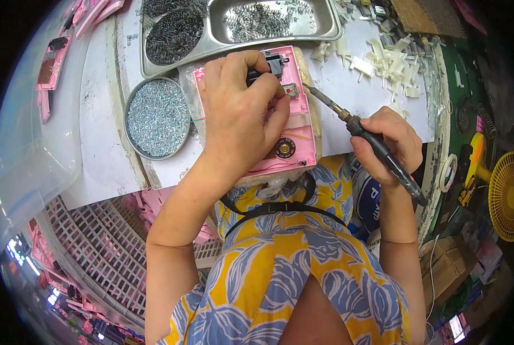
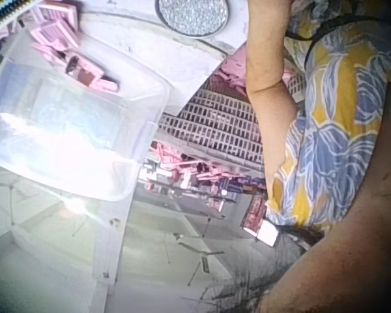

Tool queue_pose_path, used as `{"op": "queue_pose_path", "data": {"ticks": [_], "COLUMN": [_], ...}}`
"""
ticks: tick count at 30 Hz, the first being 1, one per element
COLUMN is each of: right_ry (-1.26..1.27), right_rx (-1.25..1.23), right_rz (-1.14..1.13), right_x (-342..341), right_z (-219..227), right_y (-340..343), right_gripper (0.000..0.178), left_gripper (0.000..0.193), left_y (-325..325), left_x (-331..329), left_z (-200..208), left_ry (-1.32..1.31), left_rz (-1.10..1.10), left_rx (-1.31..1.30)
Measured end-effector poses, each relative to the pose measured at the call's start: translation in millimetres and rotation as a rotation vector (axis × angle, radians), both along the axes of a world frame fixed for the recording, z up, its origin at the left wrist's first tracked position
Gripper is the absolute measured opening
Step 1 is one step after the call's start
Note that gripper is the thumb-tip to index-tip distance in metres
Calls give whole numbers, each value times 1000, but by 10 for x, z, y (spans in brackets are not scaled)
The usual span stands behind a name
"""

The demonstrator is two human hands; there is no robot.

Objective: Assembling electronic components and soldering wires inside a plastic toy housing.

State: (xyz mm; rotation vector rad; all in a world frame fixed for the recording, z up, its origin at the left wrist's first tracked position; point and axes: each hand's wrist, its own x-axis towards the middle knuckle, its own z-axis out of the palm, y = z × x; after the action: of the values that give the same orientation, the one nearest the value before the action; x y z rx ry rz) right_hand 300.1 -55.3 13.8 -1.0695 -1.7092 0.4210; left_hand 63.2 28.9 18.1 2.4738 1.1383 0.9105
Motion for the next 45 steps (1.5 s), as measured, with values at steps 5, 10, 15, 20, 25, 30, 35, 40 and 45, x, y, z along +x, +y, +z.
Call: {"op": "queue_pose_path", "data": {"ticks": [5, 10, 15, 20, 25, 30, 35, 40, 45], "right_ry": [-28, -37, -42, -42, -63, -90, 13, -5, -29], "right_rx": [-15, -22, -47, -51, -33, 91, 75, 38, 28], "right_rz": [7, 18, 24, 32, 30, 47, -2, -6, 19], "right_x": [-7, -7, -16, -22, -38, -14, 48, 61, -16], "right_z": [12, 1, 13, -9, -43, -115, -123, -108, -83], "right_y": [23, 34, 49, 63, 69, 37, -91, -122, -11], "right_gripper": [32, 33, 33, 31, 32, 32, 32, 33, 34], "left_gripper": [12, 11, 12, 12, 12, 12, 11, 12, 12], "left_y": [4, -18, -21, -13, -18, -29, -22, -24, -24], "left_x": [66, 109, 129, 159, 166, 174, 173, 186, 187], "left_z": [37, 108, 140, 213, 219, 235, 208, 224, 226], "left_ry": [46, 119, 171, 236, 258, 265, 256, 268, 268], "left_rz": [31, 69, 64, 78, 89, 102, 99, 91, 94], "left_rx": [6, -9, -31, -8, -8, 0, 1, -30, -15]}}
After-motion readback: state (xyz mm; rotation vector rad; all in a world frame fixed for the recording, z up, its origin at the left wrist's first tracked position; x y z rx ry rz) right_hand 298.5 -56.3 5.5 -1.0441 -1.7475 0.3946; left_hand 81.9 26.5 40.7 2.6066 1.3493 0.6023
